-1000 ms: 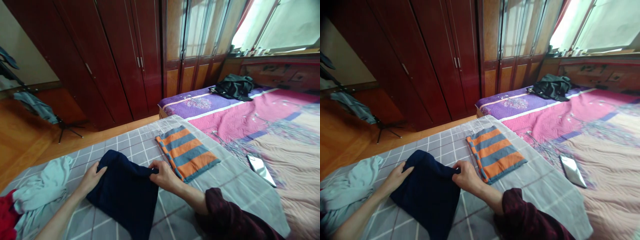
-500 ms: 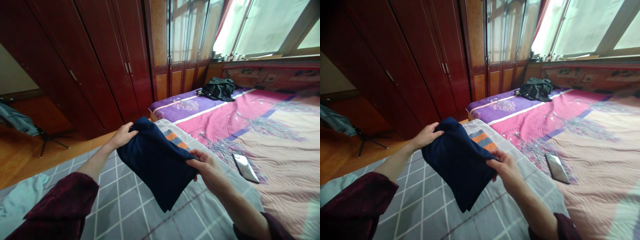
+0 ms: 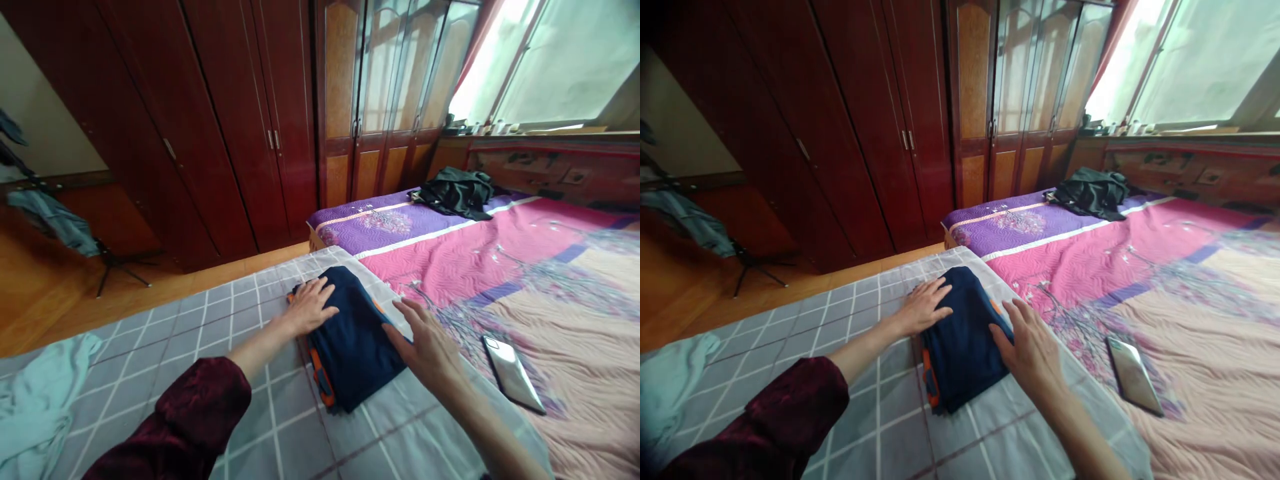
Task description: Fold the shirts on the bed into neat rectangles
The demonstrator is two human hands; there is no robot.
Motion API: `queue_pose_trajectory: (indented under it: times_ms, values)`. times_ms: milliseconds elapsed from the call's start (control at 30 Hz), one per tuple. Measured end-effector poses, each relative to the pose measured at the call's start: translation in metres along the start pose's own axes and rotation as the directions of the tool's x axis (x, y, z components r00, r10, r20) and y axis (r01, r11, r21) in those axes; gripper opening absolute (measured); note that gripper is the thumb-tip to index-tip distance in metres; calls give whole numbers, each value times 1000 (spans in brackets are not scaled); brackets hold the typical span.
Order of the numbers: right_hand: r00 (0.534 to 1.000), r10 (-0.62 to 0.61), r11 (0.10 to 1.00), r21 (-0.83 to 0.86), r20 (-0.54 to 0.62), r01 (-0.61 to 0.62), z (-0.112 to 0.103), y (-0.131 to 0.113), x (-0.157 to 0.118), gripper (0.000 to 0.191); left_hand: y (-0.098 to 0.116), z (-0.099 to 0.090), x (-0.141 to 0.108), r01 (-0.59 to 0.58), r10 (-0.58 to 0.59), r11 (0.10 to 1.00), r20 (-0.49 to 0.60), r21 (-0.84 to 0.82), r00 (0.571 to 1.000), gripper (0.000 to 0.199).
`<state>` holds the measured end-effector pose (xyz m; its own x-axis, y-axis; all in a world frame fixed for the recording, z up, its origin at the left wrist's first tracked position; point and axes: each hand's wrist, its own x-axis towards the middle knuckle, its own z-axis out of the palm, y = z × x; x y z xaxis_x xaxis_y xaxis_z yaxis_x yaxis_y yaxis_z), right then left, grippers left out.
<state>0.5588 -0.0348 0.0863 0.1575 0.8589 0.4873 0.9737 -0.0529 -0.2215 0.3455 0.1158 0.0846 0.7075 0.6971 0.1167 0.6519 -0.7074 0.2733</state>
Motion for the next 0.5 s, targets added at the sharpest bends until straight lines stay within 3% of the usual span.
queue_pose_trajectory:
  times_ms: [133, 267, 333, 433, 500]
  values:
    - [968, -245, 969, 7, -45, 245, 28, -29, 48, 59, 11, 20, -40, 17, -16, 1000, 46, -12, 999, 71]
    - [938, -346, 938, -28, -30, 345, 90, -40, 73, 64, 11, 35, -61, 84, -80, 989, 40, -122, 996, 81]
    - [914, -406, 913, -48, -7, 406, 124, -28, 75, 61, 10, 38, -66, 95, -90, 976, 35, -198, 995, 80]
    - [767, -639, 768, -8, 61, 641, 168, 6, 75, 47, 8, 35, -72, 67, -66, 951, 13, -302, 998, 78]
    - [746, -665, 747, 1, 46, 665, 189, 27, 76, 46, 7, 34, -74, 57, -61, 931, 1, -360, 998, 80]
